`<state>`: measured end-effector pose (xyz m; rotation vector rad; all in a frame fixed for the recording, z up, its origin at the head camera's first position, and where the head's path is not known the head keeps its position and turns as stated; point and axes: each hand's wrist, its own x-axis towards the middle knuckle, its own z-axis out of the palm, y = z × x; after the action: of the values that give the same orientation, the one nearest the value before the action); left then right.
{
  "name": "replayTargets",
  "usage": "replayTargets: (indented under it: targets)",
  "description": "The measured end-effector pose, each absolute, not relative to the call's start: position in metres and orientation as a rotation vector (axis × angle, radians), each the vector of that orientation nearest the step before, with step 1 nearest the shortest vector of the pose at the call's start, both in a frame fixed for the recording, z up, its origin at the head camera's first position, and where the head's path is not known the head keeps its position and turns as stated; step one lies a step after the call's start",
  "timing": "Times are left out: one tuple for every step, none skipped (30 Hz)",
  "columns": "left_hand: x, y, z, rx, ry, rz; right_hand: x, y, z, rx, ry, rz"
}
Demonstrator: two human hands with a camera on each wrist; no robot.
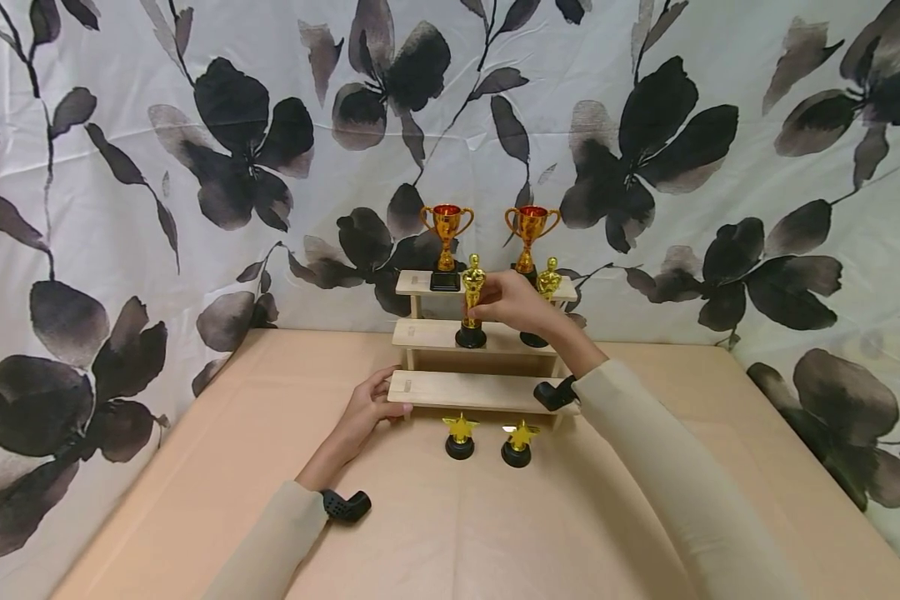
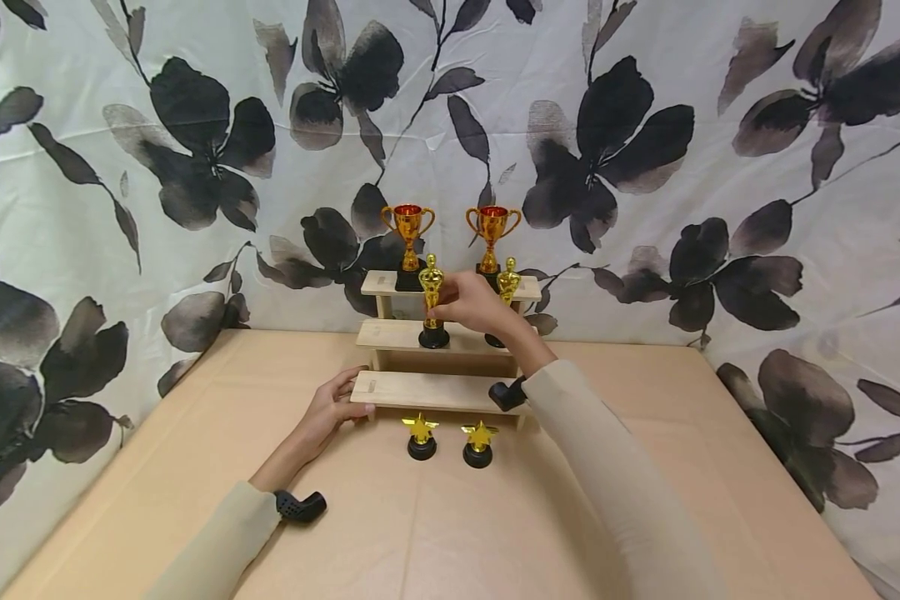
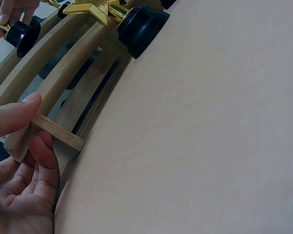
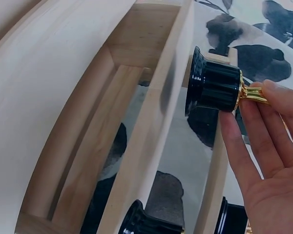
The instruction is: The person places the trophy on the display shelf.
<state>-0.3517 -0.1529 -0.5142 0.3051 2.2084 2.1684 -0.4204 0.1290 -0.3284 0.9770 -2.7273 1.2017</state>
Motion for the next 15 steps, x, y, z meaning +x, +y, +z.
replayTargets:
  targets:
    - [-0.352,-0.153,-0.514,0.303,2.206,2.169,-0.421,0.128,-0.329,0.985,-2.725,1.199]
    - [-0.352,-0.153,-0.514,0.304,2.207,2.167,-0.422,0.126,-0.329,0.991,-2.724,1.192]
    - [-0.352,-0.154,-0.514,0.305,2.206,2.164,-0.423,0.124,-0.33,0.996,-2.722,1.191]
    - [-0.351,-0.154,-0.514,0.306,2.205,2.162,-0.424,0.123,-0.33,0.998,-2.722,1.191]
    - [-0.351,-0.154,-0.514,0.308,2.205,2.16,-0.425,0.121,-0.331,0.992,-2.725,1.188]
    - [-0.351,-0.154,-0.513,0.308,2.203,2.161,-0.425,0.119,-0.332,0.995,-2.724,1.194]
    - [-0.351,-0.154,-0.513,0.307,2.204,2.16,-0.426,0.118,-0.332,0.996,-2.723,1.199]
    - [-0.351,-0.154,-0.513,0.309,2.204,2.158,-0.426,0.116,-0.332,0.993,-2.724,1.202]
    - [-0.351,-0.154,-0.513,0.309,2.204,2.157,-0.426,0.114,-0.333,0.988,-2.727,1.203]
    - [-0.351,-0.155,-0.512,0.307,2.204,2.157,-0.426,0.112,-0.333,0.987,-2.728,1.203]
    - [-0.35,-0.155,-0.512,0.308,2.204,2.155,-0.427,0.111,-0.333,0.988,-2.728,1.205]
    - [-0.35,-0.155,-0.512,0.31,2.204,2.154,-0.427,0.109,-0.334,0.985,-2.729,1.207]
    - [-0.35,-0.155,-0.512,0.314,2.204,2.152,-0.428,0.107,-0.334,0.973,-2.734,1.203]
    - [-0.35,-0.155,-0.512,0.319,2.202,2.151,-0.428,0.106,-0.335,0.964,-2.736,1.2]
    - [-0.35,-0.155,-0.512,0.323,2.201,2.149,-0.429,0.105,-0.335,0.957,-2.737,1.198]
